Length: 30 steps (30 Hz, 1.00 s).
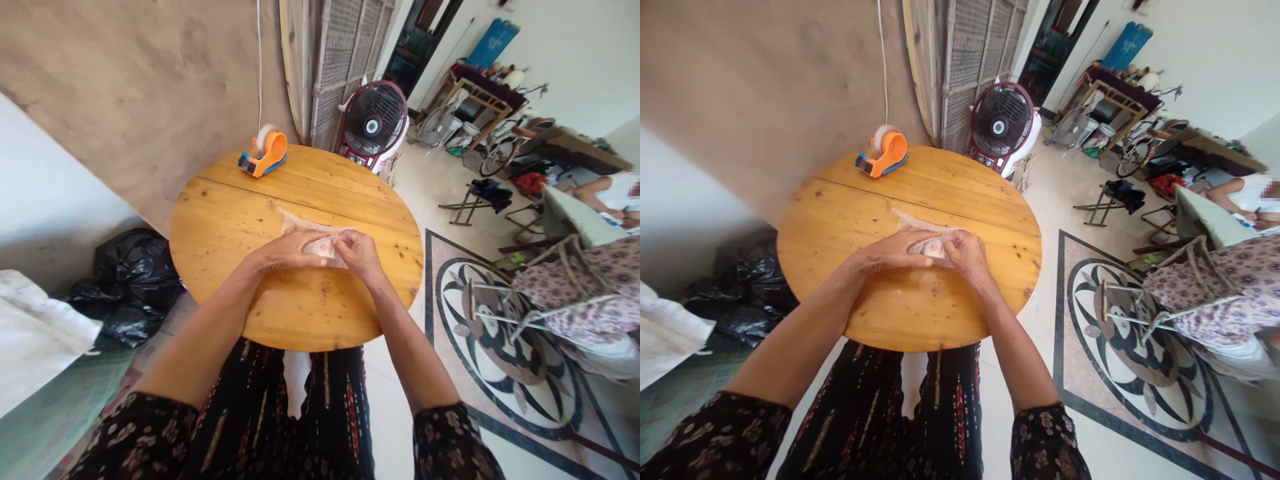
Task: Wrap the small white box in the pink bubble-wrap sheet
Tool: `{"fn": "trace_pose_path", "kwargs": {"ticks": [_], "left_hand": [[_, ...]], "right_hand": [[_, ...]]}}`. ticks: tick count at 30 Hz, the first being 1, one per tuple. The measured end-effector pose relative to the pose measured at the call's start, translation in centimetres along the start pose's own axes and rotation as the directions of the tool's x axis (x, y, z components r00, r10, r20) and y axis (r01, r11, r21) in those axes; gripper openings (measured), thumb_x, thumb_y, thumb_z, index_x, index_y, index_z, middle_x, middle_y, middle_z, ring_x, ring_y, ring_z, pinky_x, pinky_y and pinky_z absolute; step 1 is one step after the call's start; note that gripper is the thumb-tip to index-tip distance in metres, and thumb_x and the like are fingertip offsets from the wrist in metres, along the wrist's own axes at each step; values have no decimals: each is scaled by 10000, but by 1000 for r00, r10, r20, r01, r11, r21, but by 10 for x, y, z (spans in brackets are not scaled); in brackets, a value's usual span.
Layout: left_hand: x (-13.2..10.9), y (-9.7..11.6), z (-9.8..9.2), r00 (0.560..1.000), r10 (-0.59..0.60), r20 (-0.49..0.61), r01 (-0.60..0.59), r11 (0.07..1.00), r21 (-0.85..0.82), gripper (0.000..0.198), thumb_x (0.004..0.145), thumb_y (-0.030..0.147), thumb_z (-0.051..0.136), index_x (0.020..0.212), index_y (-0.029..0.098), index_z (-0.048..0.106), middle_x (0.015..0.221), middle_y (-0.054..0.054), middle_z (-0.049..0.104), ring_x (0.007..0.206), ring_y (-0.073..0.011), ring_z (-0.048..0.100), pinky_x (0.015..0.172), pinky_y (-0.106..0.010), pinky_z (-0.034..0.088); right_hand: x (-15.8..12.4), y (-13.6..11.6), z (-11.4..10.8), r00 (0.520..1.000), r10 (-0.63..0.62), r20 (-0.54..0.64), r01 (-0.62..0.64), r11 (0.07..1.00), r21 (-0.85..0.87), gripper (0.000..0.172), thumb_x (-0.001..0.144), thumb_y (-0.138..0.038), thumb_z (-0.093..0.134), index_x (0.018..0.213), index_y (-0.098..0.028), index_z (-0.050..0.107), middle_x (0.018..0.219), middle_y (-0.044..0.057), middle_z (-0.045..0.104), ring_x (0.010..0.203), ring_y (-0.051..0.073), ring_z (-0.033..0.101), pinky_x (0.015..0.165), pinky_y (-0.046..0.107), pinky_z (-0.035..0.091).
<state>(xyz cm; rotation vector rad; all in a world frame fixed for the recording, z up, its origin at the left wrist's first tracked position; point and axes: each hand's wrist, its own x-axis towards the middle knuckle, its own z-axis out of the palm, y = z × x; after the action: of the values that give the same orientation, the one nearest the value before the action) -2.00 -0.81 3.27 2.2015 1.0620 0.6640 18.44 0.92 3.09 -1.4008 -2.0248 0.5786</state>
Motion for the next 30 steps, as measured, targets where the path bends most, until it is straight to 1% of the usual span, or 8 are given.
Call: {"fn": "trace_pose_path", "kwargs": {"ticks": [3, 5, 9, 15, 19, 22, 26, 30], "left_hand": [[0, 1, -1, 997, 10, -71, -12, 999, -32, 569, 735, 303, 610, 1291, 187, 574, 1331, -87, 591, 1212, -268, 536, 1045, -389, 382], [-1, 3, -2, 992, -7, -125, 0, 999, -52, 529, 715, 276, 600, 1234, 175, 614, 1263, -89, 629, 1154, -252, 570, 1008, -371, 415], [-1, 4, 0, 976, -48, -213, 38, 998, -51, 408, 691, 258, 596, 1084, 182, 680, 1059, -58, 695, 955, -215, 625, 858, -318, 474], [3, -4, 13, 921, -195, -337, 161, 979, -126, 245, 747, 338, 590, 866, 160, 708, 807, -16, 689, 743, -161, 601, 666, -251, 451], [5, -8, 19, 902, -229, -366, 174, 968, -178, 217, 746, 328, 575, 813, 154, 687, 746, -7, 664, 695, -145, 574, 611, -232, 427], [7, -9, 20, 897, -242, -371, 183, 965, -189, 205, 747, 306, 541, 793, 157, 674, 723, -3, 647, 671, -138, 553, 596, -230, 416], [7, -8, 20, 893, -255, -370, 188, 960, -208, 195, 741, 298, 525, 762, 154, 655, 684, 3, 618, 639, -132, 527, 570, -227, 403], [8, -7, 20, 891, -280, -356, 202, 949, -242, 190, 728, 296, 529, 759, 153, 650, 663, 7, 602, 617, -127, 509, 561, -229, 396]], "right_hand": [[0, 0, 1, 1000, 5, -16, -5, 1000, 3, 185, 777, -311, 573, 691, -173, 661, 668, 12, 650, 622, 142, 571, 599, 245, 384], [1, 1, 1, 1000, 5, -20, -5, 1000, 4, 169, 767, -300, 577, 690, -175, 661, 673, 14, 653, 623, 143, 569, 601, 248, 381], [1, 4, 2, 999, 21, -33, -21, 1000, -8, 132, 741, -299, 600, 687, -185, 639, 643, -2, 628, 588, 133, 530, 577, 243, 360], [2, 5, 3, 999, 23, -39, -23, 1000, 13, 135, 735, -310, 608, 669, -192, 600, 643, -10, 603, 591, 127, 510, 581, 240, 363], [1, 6, 4, 999, 34, -37, -33, 998, 47, 141, 734, -324, 612, 687, -192, 593, 617, -23, 571, 570, 120, 484, 560, 237, 346], [1, 11, 7, 999, 40, -30, -36, 989, 141, 159, 748, -336, 603, 693, -189, 582, 621, -25, 562, 568, 113, 473, 553, 230, 354], [2, 19, 12, 996, 92, -16, -86, 966, 244, 209, 775, -383, 575, 707, -186, 584, 589, -27, 536, 540, 116, 458, 518, 230, 359], [2, 24, 14, 997, 69, -34, -60, 978, 199, 244, 816, -382, 534, 696, -181, 604, 632, -1, 583, 592, 136, 511, 560, 244, 387]]}}
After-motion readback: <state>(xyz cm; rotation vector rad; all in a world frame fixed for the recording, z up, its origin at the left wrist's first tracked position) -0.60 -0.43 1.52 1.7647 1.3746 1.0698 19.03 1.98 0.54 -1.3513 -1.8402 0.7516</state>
